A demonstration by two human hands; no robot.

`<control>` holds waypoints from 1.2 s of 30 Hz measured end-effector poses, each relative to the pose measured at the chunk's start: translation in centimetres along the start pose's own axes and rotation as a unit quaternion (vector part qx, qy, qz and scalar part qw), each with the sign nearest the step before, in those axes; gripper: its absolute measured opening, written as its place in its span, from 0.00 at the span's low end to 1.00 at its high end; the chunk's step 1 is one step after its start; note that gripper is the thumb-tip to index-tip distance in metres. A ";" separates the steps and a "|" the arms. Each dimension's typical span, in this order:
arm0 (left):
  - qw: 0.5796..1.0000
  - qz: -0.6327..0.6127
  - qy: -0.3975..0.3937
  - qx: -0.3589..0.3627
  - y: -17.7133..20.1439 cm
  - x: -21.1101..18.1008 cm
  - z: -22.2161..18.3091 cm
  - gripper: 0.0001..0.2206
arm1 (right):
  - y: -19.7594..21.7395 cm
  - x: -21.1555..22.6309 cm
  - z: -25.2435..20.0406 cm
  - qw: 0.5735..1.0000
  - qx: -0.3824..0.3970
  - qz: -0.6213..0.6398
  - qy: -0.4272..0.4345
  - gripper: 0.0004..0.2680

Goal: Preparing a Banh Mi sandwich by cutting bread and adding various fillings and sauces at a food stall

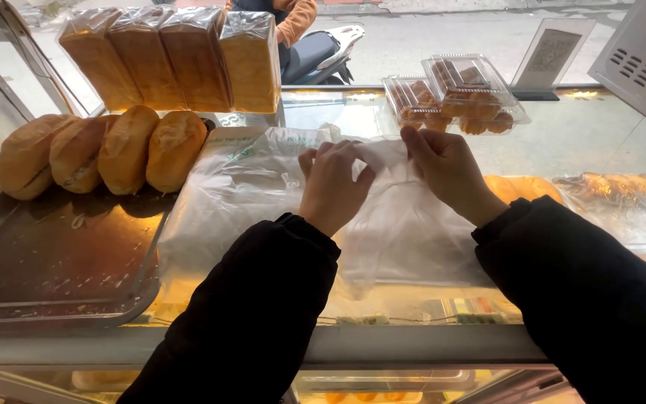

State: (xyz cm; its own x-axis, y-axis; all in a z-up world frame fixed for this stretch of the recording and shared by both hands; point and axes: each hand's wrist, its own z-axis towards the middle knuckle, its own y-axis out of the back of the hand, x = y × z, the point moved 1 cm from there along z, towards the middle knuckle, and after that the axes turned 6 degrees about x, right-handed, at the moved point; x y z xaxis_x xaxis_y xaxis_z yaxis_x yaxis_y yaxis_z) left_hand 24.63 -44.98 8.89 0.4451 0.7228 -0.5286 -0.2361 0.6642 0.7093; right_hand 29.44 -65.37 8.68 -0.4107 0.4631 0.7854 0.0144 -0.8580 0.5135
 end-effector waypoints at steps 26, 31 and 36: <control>0.991 -0.124 0.034 0.028 1.8 -2.4 -1.1 0.29 | 0.6 2.8 -0.9 0.999 -0.017 0.049 0.005 0.06; 0.993 -0.110 0.028 0.016 1.1 -1.1 -0.7 0.22 | 0.1 1.9 -0.6 0.999 -0.027 0.039 -0.011 0.06; 0.994 -0.101 0.048 -0.019 0.2 -0.4 -0.3 0.19 | 0.1 1.0 -0.2 0.998 -0.015 0.042 -0.032 0.09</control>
State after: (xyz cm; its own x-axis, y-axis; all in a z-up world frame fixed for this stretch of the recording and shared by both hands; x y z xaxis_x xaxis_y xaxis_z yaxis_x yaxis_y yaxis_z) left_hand 24.10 -45.11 9.09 0.4024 0.5875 -0.7022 -0.1841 0.8032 0.5665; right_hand 28.86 -65.04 9.46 -0.3499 0.4018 0.8462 0.0185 -0.9002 0.4350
